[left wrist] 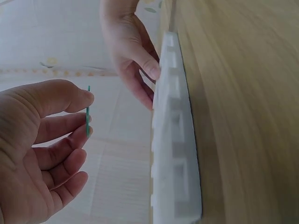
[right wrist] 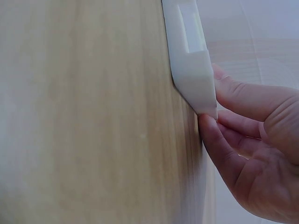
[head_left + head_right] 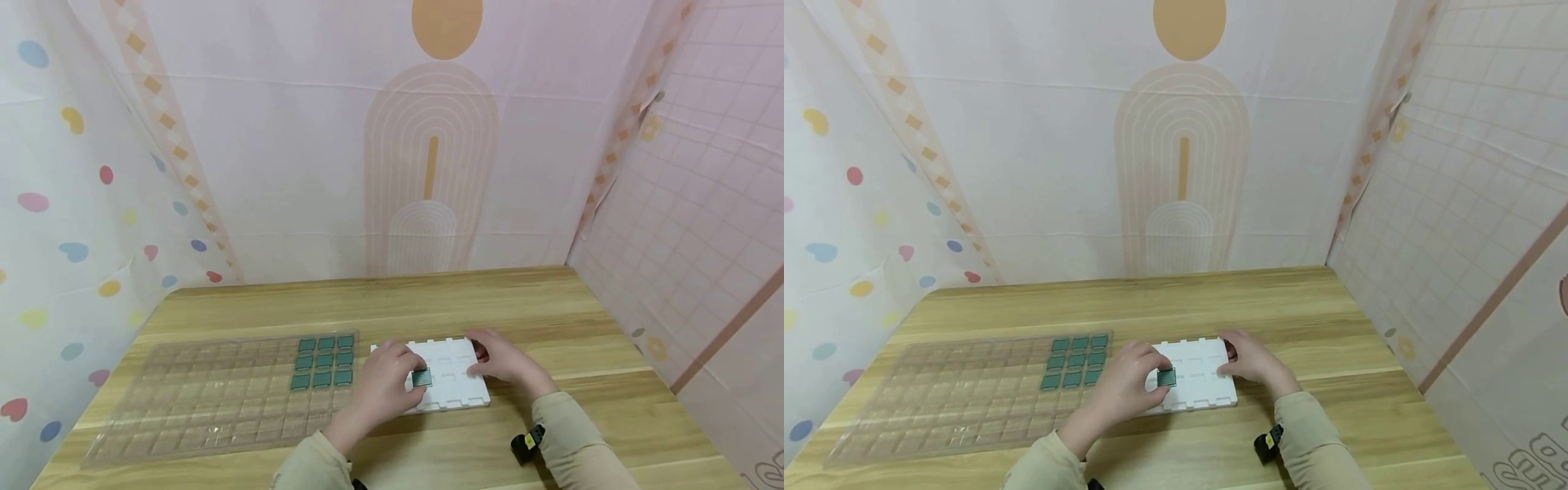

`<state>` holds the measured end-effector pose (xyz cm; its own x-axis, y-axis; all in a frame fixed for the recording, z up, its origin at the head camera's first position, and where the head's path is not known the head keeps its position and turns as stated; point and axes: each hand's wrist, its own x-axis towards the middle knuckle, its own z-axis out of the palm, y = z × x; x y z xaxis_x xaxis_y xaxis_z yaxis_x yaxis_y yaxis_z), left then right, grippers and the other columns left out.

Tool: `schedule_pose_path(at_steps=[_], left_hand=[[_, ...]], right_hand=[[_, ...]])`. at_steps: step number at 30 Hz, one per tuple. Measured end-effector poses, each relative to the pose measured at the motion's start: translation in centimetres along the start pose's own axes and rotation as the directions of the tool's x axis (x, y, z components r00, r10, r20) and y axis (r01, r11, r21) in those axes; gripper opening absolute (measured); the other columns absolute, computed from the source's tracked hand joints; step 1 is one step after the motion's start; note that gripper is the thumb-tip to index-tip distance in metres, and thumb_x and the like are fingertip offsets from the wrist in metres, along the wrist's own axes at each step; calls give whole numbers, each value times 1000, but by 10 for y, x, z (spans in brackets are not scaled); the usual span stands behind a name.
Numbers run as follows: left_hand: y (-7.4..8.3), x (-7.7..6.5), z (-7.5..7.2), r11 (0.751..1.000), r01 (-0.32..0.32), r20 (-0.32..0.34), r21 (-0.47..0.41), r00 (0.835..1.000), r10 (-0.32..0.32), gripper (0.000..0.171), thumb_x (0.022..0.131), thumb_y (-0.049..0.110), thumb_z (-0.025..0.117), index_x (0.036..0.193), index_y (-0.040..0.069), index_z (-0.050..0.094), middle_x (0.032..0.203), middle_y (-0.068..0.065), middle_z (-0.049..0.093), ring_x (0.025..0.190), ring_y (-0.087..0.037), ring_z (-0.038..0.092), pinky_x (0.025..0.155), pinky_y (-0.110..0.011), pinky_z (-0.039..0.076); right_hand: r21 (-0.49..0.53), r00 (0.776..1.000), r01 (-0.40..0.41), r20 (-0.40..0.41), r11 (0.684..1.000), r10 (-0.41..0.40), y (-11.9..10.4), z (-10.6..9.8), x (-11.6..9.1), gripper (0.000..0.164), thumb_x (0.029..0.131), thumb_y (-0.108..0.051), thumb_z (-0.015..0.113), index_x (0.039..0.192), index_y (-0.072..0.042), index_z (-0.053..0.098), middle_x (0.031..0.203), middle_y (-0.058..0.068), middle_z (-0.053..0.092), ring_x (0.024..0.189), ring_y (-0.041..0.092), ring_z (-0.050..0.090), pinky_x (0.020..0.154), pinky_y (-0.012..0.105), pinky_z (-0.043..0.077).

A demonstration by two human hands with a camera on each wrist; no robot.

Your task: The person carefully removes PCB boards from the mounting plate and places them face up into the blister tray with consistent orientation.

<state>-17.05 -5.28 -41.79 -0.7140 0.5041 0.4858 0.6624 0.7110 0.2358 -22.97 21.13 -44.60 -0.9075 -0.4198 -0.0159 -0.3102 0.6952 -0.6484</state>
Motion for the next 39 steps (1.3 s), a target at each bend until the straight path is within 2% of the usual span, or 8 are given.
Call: schedule_pose_path(at_steps=[12,20,27,35,39], left_hand=[[-18,-18,-7,1000,-3,-9,23,1000,3,21,68,19,85,84,13,72,85,2,66,86,-19,57,78,-35,49],[-31,-28,-14,999,20,-12,33,1000,-20,23,66,17,85,84,11,72,84,1,65,85,-19,57,78,-35,50],[-41,-35,-20,998,22,1,67,1000,-22,25,66,17,88,85,11,73,86,1,66,82,-19,56,74,-33,49],[-53,-43,-29,995,49,15,81,999,-50,25,66,17,88,85,11,74,92,-1,69,88,-21,59,80,-36,51],[-58,-46,-35,995,41,12,95,999,-42,24,66,16,87,85,10,74,91,-1,69,86,-20,59,77,-35,51]], right_hand=[[-8,1000,8,3,1000,-7,0,-1,0,68,82,-8,80,138,12,46,123,21,53,96,22,56,81,36,51],[-13,1000,12,-2,1000,-12,-1,-1,0,68,82,-7,81,137,12,47,121,21,54,96,22,56,82,36,51],[-12,1000,3,-4,1000,-3,0,-1,-1,68,82,-8,81,138,11,47,123,21,53,95,22,56,81,37,50],[-15,1000,12,-1,1000,-12,-1,-1,-1,68,83,-9,80,138,12,47,124,22,53,96,22,56,81,36,50],[-7,1000,2,3,1000,-2,-1,-1,-2,68,83,-9,80,139,11,46,124,21,53,96,22,56,81,37,50]])
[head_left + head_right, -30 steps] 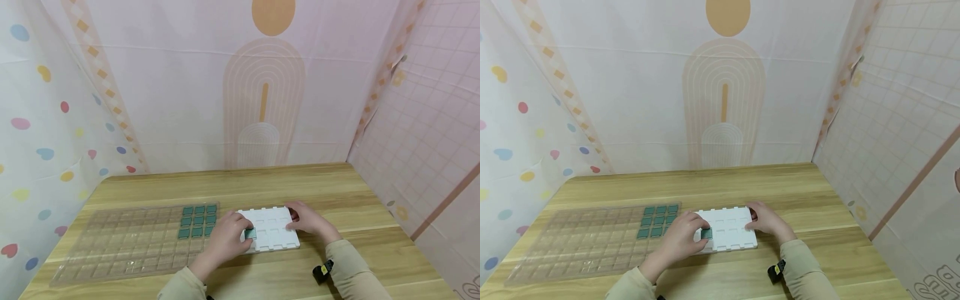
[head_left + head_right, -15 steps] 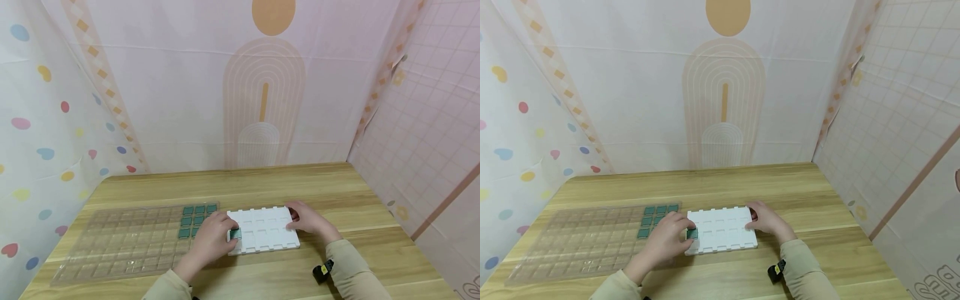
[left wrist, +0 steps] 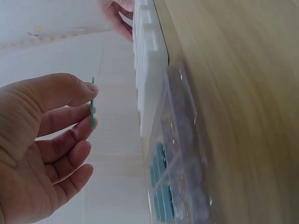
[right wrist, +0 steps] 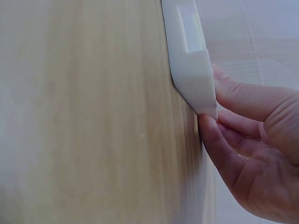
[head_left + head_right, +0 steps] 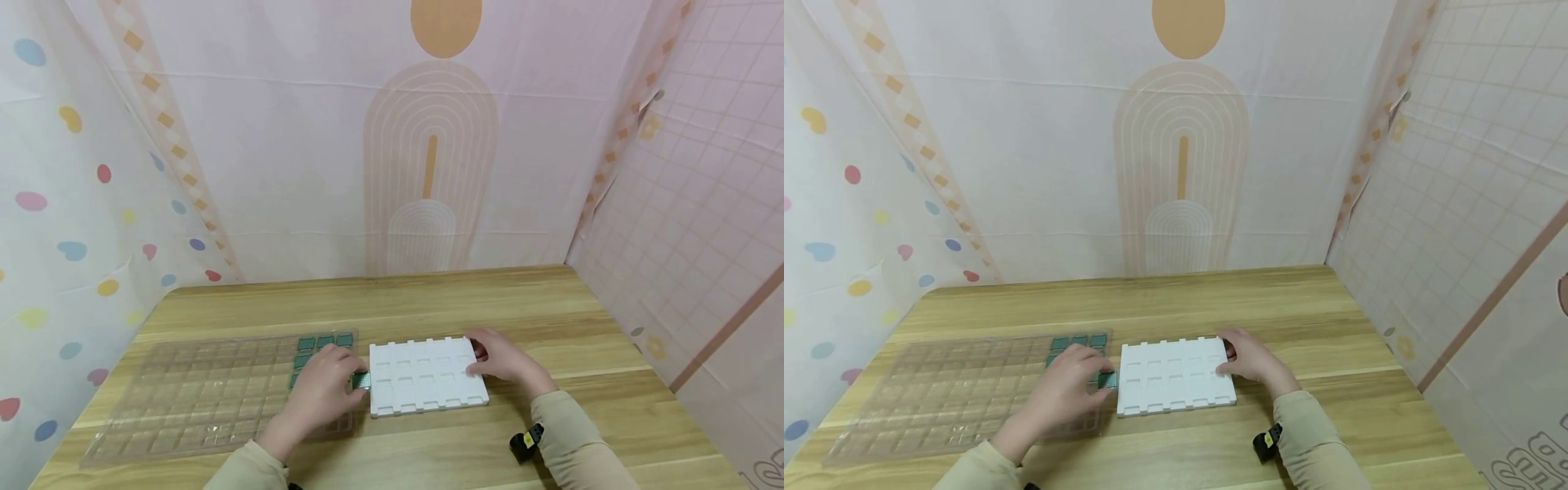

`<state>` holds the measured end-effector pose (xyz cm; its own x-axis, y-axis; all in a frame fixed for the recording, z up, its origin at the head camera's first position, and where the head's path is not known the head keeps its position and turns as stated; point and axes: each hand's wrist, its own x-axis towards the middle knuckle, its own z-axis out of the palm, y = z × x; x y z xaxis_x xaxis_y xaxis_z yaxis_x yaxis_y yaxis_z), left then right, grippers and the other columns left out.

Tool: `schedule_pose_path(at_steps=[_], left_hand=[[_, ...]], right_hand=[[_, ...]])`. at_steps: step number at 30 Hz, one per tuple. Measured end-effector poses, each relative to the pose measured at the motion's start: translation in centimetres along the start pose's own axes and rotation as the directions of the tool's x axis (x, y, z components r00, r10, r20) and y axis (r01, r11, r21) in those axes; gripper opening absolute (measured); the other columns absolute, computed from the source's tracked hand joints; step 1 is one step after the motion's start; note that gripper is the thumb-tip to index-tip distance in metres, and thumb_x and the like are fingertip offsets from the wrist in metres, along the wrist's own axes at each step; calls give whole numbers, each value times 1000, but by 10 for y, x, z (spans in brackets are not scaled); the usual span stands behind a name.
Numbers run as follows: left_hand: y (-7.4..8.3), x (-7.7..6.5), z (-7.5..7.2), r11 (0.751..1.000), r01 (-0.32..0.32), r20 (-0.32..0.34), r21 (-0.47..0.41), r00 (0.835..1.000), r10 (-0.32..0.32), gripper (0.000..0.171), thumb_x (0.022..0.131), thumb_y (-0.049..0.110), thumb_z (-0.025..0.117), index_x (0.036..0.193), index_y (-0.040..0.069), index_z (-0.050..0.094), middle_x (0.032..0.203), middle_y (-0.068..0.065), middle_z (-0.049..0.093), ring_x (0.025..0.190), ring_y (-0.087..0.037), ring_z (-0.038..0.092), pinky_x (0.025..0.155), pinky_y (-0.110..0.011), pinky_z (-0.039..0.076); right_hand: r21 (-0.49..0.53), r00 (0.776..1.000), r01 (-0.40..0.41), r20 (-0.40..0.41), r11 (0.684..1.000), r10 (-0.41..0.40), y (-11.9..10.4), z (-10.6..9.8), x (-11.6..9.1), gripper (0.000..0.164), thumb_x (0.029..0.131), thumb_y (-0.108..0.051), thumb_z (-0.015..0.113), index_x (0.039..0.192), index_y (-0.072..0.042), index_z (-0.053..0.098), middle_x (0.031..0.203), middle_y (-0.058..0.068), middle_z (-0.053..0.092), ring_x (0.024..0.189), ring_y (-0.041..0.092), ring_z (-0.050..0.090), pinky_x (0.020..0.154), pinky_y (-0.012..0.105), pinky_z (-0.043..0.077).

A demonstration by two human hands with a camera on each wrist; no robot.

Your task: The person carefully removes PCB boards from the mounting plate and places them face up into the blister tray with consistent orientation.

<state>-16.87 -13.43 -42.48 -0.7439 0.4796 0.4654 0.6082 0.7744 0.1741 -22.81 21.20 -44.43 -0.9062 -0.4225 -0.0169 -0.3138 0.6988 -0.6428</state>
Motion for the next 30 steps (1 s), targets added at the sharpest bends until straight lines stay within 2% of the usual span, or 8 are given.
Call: schedule_pose_path(at_steps=[11,20,26,30], left_hand=[[-13,-7,-9,999,38,27,-7,999,-38,25,66,13,87,87,8,75,92,-2,70,91,-23,60,84,-39,51],[-26,-13,-15,999,45,10,-2,999,-45,25,66,12,86,88,9,74,92,-2,70,93,-23,60,86,-40,51],[-33,-16,-21,998,68,24,-18,997,-68,25,67,12,86,88,10,74,92,-2,69,94,-24,60,86,-43,51],[-40,-17,-28,997,68,9,-30,998,-68,26,67,11,87,89,8,73,91,-3,68,92,-25,60,85,-44,51]], right_hand=[[0,1000,-8,5,1000,8,1,0,1,67,84,-9,80,139,11,46,123,20,52,96,22,54,82,37,50],[-5,1000,-7,3,1000,7,2,1,3,67,83,-8,80,138,11,47,120,18,54,96,22,54,83,38,50],[3,1000,-9,3,1000,9,2,1,3,67,83,-8,80,138,11,47,119,18,53,95,22,54,83,38,50],[-2,1000,-9,4,1000,9,1,1,3,67,83,-8,80,138,10,47,119,17,54,95,22,54,82,38,50]])
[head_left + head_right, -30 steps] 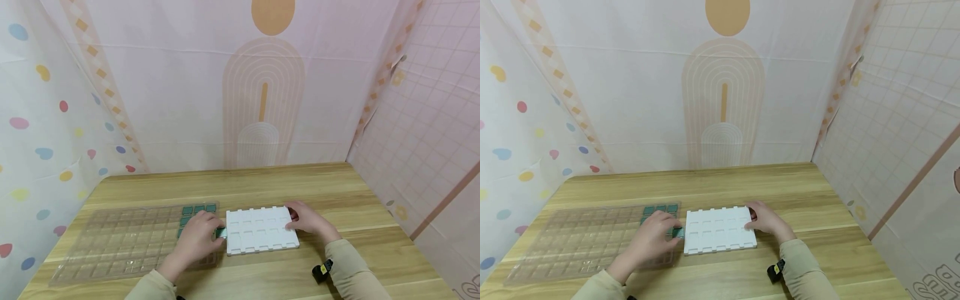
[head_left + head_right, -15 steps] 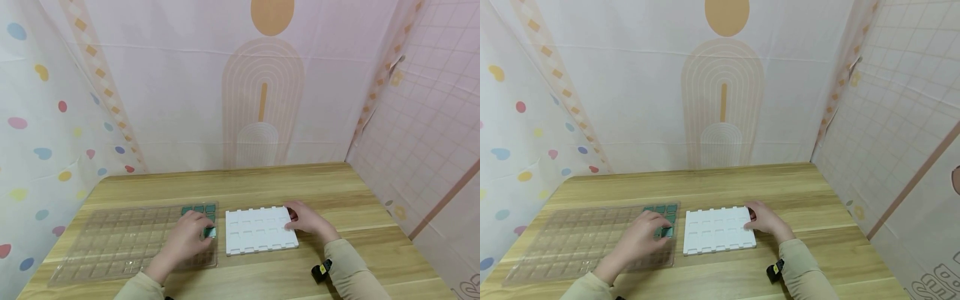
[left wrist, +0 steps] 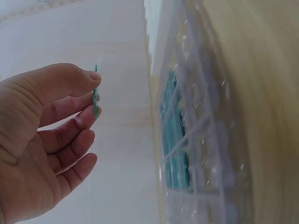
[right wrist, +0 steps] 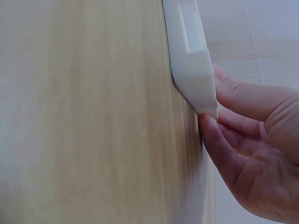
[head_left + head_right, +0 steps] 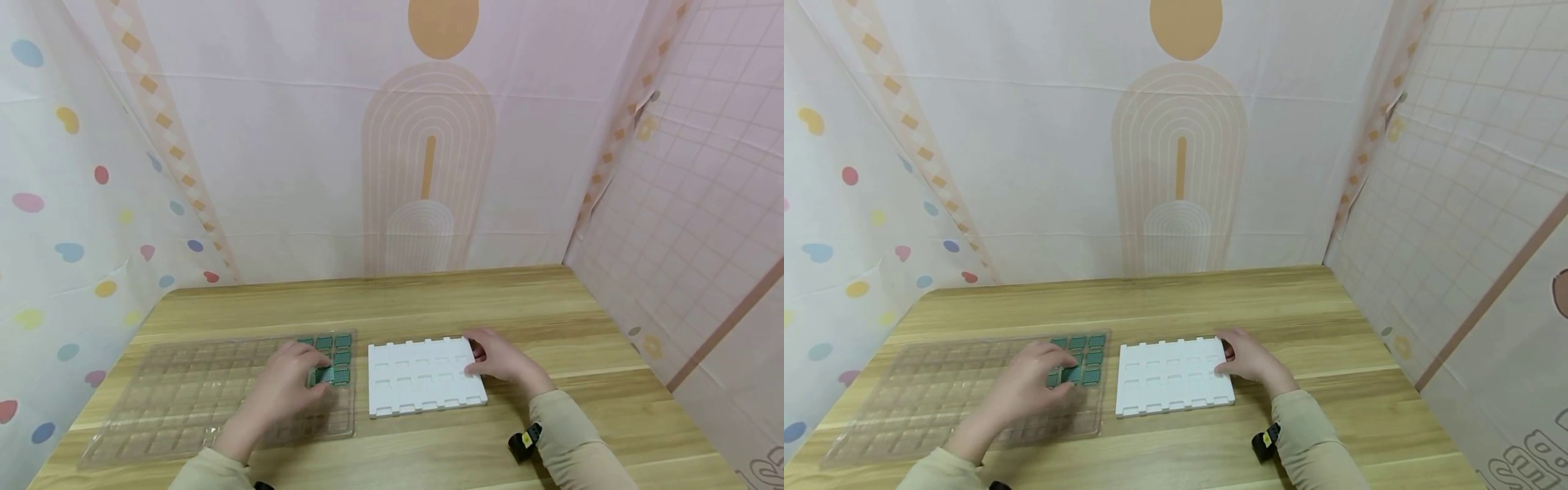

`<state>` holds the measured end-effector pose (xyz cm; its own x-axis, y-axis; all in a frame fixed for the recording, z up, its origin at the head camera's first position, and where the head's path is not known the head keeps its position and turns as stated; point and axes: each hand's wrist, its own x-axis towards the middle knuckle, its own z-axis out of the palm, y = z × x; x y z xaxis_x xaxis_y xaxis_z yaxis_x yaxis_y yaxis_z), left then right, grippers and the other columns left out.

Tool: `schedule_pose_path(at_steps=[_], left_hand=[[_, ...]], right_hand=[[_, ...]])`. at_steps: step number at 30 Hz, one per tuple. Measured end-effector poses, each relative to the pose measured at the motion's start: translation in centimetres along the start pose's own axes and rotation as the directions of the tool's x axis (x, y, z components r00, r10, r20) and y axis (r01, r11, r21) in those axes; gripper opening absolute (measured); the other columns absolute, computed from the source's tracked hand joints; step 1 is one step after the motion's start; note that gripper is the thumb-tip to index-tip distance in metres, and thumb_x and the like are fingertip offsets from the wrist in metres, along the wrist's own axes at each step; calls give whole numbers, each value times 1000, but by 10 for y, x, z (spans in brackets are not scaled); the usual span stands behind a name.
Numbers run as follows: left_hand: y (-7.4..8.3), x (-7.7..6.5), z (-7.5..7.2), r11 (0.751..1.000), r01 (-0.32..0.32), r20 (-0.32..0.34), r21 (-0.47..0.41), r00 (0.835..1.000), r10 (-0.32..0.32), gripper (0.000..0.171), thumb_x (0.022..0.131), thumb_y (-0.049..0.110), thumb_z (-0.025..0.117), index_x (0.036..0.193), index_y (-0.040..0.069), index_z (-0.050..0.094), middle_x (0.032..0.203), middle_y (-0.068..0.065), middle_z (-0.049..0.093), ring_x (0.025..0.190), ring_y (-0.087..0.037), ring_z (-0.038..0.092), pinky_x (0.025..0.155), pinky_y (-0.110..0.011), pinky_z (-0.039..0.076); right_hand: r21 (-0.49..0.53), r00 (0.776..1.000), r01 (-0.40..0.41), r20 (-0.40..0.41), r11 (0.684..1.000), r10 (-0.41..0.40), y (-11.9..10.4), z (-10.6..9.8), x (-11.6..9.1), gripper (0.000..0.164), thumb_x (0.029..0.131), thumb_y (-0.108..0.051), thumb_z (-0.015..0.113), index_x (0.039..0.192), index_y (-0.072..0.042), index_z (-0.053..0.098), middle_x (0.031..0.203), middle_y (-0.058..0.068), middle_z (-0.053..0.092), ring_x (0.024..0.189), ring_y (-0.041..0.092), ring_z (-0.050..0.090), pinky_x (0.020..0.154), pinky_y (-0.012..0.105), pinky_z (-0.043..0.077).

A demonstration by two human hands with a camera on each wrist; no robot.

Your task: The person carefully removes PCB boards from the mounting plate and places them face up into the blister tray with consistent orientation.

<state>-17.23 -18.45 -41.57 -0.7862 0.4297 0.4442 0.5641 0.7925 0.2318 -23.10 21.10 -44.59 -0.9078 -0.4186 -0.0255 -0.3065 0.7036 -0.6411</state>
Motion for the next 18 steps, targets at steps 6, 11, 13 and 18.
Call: schedule_pose_path(at_steps=[6,11,13,18], left_hand=[[-12,-3,-10,1000,22,4,2,1000,-22,27,69,11,86,92,9,74,93,-2,67,95,-26,60,83,-44,52],[-18,-6,-16,999,41,31,14,999,-41,26,69,11,87,92,9,74,97,-3,68,98,-28,60,85,-47,52],[-19,-7,-18,999,52,46,17,998,-52,26,70,12,87,92,10,74,98,-4,68,100,-30,60,86,-49,51],[-24,-11,-20,999,41,50,19,998,-42,24,69,11,87,89,10,74,103,-10,68,104,-35,59,90,-53,49]], right_hand=[[-10,1000,-9,-2,1000,9,0,0,1,66,83,-9,80,138,10,48,118,16,54,95,21,54,83,38,49],[-8,1000,-14,-4,1000,14,-1,0,0,67,83,-8,80,138,10,48,119,17,53,95,22,54,83,38,49],[-8,1000,-18,-7,1000,18,-2,0,0,67,83,-8,80,138,10,48,120,17,53,95,22,54,83,38,49],[-3,1000,-24,-7,1000,24,-1,0,0,67,83,-8,80,139,10,47,123,19,53,96,22,55,84,37,50]])
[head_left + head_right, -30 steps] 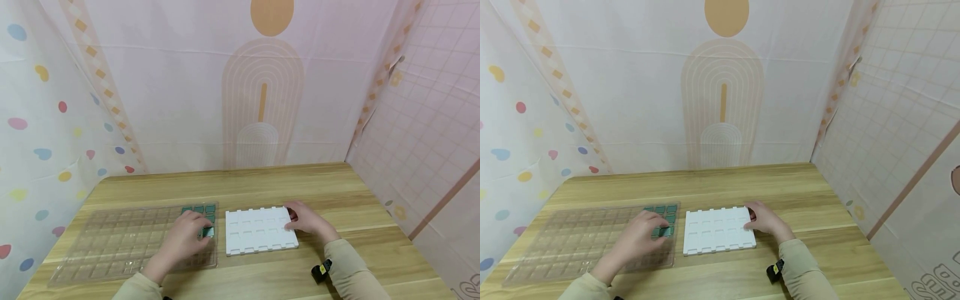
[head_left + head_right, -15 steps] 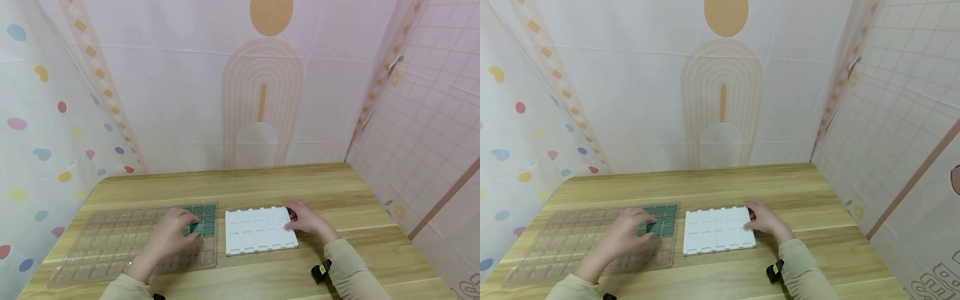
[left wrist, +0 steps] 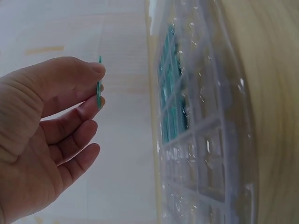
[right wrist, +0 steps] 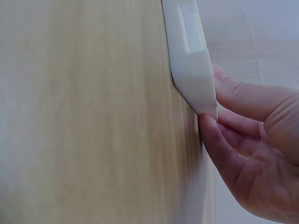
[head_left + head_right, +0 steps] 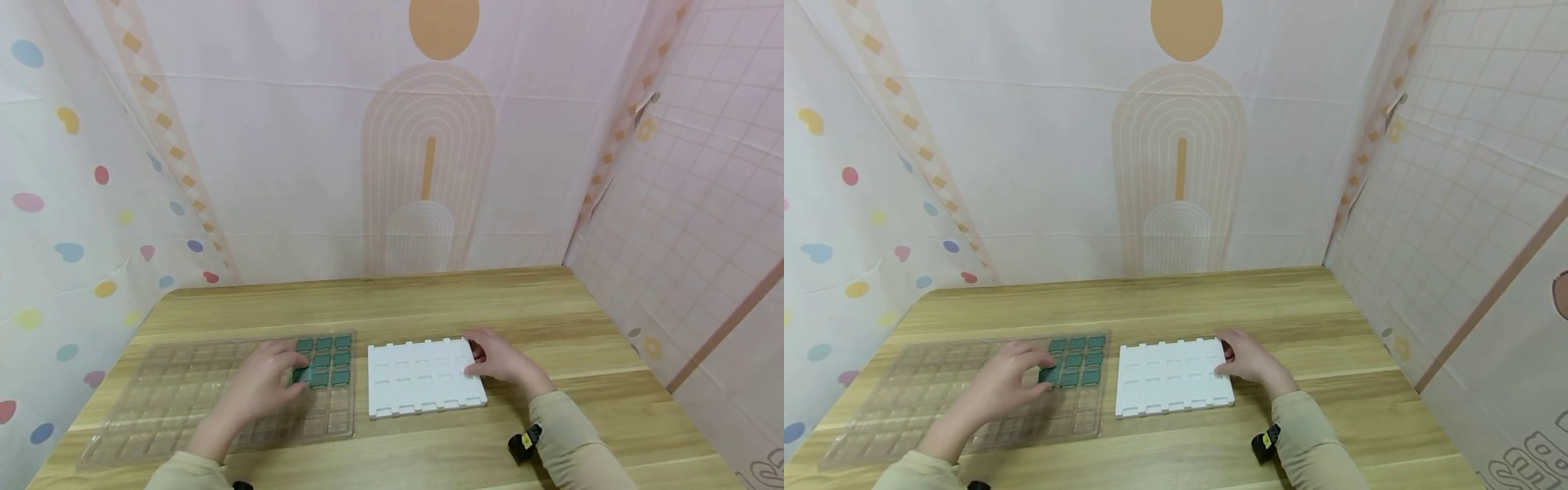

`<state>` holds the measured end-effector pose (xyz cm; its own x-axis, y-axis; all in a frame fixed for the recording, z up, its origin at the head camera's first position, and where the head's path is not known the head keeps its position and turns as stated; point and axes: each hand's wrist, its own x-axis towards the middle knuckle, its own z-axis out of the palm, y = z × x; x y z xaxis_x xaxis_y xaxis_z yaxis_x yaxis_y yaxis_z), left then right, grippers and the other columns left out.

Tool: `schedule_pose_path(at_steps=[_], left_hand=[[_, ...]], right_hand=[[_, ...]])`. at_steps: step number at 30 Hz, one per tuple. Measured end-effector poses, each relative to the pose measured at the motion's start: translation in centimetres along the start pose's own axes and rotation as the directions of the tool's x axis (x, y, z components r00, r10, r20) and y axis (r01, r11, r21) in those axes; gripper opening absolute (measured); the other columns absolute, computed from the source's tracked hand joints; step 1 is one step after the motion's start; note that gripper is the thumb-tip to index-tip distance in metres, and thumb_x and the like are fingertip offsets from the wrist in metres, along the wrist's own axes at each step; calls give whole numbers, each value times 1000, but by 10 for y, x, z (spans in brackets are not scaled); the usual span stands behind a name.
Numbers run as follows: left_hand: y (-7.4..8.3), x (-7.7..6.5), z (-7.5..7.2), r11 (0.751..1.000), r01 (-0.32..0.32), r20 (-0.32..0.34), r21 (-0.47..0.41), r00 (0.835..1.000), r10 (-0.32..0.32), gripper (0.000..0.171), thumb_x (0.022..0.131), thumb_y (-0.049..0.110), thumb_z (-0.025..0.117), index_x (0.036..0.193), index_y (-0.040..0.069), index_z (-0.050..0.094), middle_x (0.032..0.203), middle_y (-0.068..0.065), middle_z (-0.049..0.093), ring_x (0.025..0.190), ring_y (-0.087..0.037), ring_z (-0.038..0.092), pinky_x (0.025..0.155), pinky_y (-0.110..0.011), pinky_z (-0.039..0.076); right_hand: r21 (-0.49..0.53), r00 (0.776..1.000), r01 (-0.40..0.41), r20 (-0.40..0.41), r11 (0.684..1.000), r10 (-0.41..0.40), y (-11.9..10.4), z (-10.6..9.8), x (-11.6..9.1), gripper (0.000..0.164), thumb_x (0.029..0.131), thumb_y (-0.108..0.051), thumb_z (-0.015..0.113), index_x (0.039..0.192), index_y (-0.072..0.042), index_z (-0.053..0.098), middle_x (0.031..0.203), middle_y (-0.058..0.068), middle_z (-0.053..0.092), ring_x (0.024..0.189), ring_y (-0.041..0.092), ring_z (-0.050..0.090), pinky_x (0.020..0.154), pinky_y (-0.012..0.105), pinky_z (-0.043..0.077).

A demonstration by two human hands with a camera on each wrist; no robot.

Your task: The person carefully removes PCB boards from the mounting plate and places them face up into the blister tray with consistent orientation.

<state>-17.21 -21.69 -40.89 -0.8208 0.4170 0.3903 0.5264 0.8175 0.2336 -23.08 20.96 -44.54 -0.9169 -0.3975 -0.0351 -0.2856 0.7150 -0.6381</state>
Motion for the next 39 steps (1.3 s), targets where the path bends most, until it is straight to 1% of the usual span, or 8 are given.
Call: schedule_pose_path(at_steps=[5,10,14,17,21,23,32,39], left_hand=[[-8,-4,3,1000,-30,-5,4,1000,30,25,67,10,88,87,10,73,101,-10,68,102,-34,60,90,-51,50],[-14,-7,5,1000,-20,25,5,1000,19,25,68,10,89,88,11,74,101,-7,69,100,-30,61,87,-49,51],[-16,-9,4,1000,-2,63,-15,998,3,25,68,9,88,88,11,74,103,-10,69,101,-34,62,98,-58,44],[-17,-10,4,999,17,99,-27,995,-14,24,69,9,88,88,12,74,105,-13,70,104,-37,61,102,-61,39],[-19,-12,5,999,32,142,-23,990,-28,23,69,10,88,88,14,74,105,-12,70,105,-37,60,95,-56,47],[-20,-13,7,999,31,155,-18,988,-28,23,69,11,88,87,14,74,104,-11,70,104,-37,61,92,-54,48],[-21,-16,12,998,60,205,-33,977,-52,23,68,12,89,86,15,75,100,-4,70,107,-38,60,94,-56,47],[-21,-17,15,997,66,227,-33,972,-57,23,68,14,90,85,17,74,96,2,68,101,-33,61,92,-56,48]], right_hand=[[-2,1000,7,-2,1000,-7,1,0,0,68,82,-8,81,138,10,47,122,19,53,96,22,55,84,37,50],[-5,1000,20,-4,1000,-20,3,1,1,67,82,-8,81,137,11,48,121,19,53,96,22,55,83,37,50],[-5,1000,27,-5,1000,-27,3,0,1,66,82,-8,81,137,11,48,122,20,53,96,22,55,83,37,50],[-6,1000,27,-6,1000,-27,3,0,1,66,82,-8,81,136,11,48,121,19,53,96,22,55,83,37,50],[-6,1000,28,-6,1000,-28,2,0,1,66,82,-8,81,136,11,49,121,19,53,95,22,55,82,37,50],[-4,1000,29,-3,1000,-29,2,0,0,66,82,-8,81,136,11,49,121,19,53,95,21,55,82,37,49],[-8,1000,27,7,1000,-27,1,-1,0,66,83,-10,80,137,10,48,119,17,54,94,21,54,82,38,49],[-11,999,42,7,999,-42,2,-1,0,66,83,-10,80,137,10,48,118,17,54,94,20,53,82,37,49]])
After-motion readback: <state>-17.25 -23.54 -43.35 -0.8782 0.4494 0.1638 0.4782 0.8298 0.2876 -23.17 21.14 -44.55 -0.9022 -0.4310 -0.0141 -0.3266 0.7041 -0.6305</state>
